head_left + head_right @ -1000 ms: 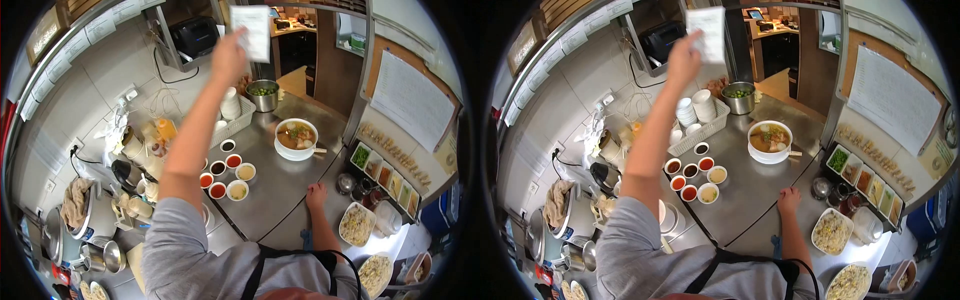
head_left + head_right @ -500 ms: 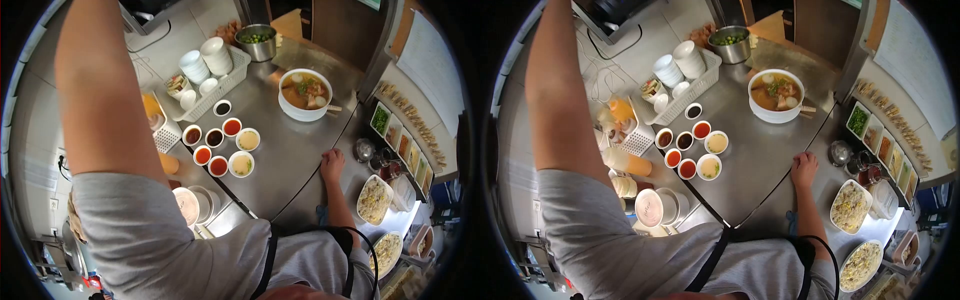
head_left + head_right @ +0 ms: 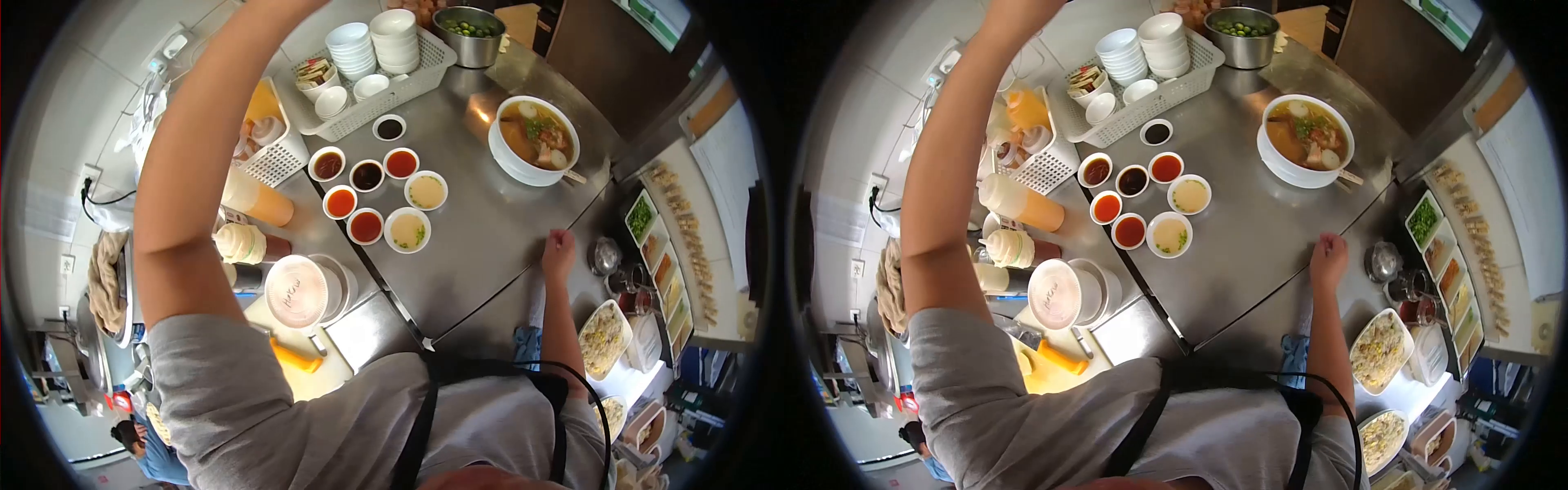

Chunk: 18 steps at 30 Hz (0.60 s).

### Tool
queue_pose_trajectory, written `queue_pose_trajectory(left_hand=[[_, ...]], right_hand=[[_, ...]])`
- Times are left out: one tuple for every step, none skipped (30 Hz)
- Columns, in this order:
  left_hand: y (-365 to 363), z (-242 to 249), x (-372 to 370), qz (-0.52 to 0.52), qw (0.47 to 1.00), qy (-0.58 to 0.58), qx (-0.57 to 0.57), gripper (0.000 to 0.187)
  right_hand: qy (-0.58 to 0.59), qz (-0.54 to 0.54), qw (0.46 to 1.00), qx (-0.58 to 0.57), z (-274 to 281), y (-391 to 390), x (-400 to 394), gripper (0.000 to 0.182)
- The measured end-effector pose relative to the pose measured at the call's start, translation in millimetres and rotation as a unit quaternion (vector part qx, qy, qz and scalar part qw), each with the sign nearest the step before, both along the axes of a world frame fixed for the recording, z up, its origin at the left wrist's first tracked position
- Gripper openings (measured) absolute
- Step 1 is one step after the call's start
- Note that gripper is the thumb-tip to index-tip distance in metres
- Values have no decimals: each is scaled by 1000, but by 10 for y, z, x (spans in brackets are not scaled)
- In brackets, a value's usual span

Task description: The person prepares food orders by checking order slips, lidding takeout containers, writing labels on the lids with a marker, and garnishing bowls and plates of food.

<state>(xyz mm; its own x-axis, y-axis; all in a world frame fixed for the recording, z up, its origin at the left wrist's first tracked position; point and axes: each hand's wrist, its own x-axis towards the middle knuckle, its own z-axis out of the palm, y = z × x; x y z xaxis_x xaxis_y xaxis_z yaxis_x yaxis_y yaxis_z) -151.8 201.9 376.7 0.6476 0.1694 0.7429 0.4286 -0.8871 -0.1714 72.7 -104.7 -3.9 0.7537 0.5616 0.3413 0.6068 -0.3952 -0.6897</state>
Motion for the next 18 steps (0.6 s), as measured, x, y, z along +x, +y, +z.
queue_pose_trajectory(left_hand=[[-42, -67, -136, 37, 998, 25, -41, 12], [-71, -130, -274, 73, 993, 48, -83, 13], [-76, -186, -420, 117, 986, 66, -102, 14], [-63, -223, -580, 160, 976, 82, -119, 16], [-45, -245, -748, 202, 965, 95, -136, 17], [-31, -253, -935, 217, 958, 92, -163, 17], [-11, -258, -1142, 233, 950, 89, -189, 18], [17, -272, -1357, 248, 941, 84, -216, 19], [74, -339, -1595, 212, 953, 53, -209, 18], [117, -428, -1827, 176, 963, 23, -202, 17], [104, -484, -2027, 182, 956, 8, -230, 16], [65, -541, -2217, 188, 948, -6, -257, 15], [50, -596, -2389, 193, 940, -20, -282, 16], [57, -657, -2555, 209, 933, -28, -292, 16], [67, -726, -2717, 227, 925, -36, -302, 16], [94, -797, -2881, 246, 917, -44, -312, 15], [129, -890, -3056, 256, 904, -59, -336, 15], [124, -958, -3201, 273, 895, -61, -346, 15]], right_hand=[[59, 2, 998, 13, 101, 147, -23, 9], [52, 51, 997, 26, 334, 400, -114, 10], [44, 101, 993, 39, 597, 731, -233, 12], [16, 175, 979, 105, 734, 1055, -308, 13], [14, 228, 966, 123, 925, 1392, -443, 13], [11, 254, 960, 116, 1057, 1720, -575, 12], [15, 311, 944, 113, 1183, 2056, -693, 14], [-16, 337, 937, 85, 1259, 2393, -811, 16], [-48, 362, 929, 57, 1322, 2729, -924, 18], [-65, 379, 923, -9, 1340, 3067, -1031, 19], [-83, 395, 912, -74, 1333, 3382, -1131, 20], [-128, 383, 907, -121, 1310, 3639, -1241, 20], [-174, 370, 898, -165, 1278, 3875, -1352, 20], [-219, 355, 885, -207, 1229, 4096, -1459, 21], [-222, 336, 879, -254, 1133, 4292, -1525, 21], [-226, 318, 871, -300, 999, 4477, -1551, 22], [-229, 302, 858, -346, 917, 4594, -1608, 22], [-246, 310, 839, -373, 835, 4669, -1632, 27]])
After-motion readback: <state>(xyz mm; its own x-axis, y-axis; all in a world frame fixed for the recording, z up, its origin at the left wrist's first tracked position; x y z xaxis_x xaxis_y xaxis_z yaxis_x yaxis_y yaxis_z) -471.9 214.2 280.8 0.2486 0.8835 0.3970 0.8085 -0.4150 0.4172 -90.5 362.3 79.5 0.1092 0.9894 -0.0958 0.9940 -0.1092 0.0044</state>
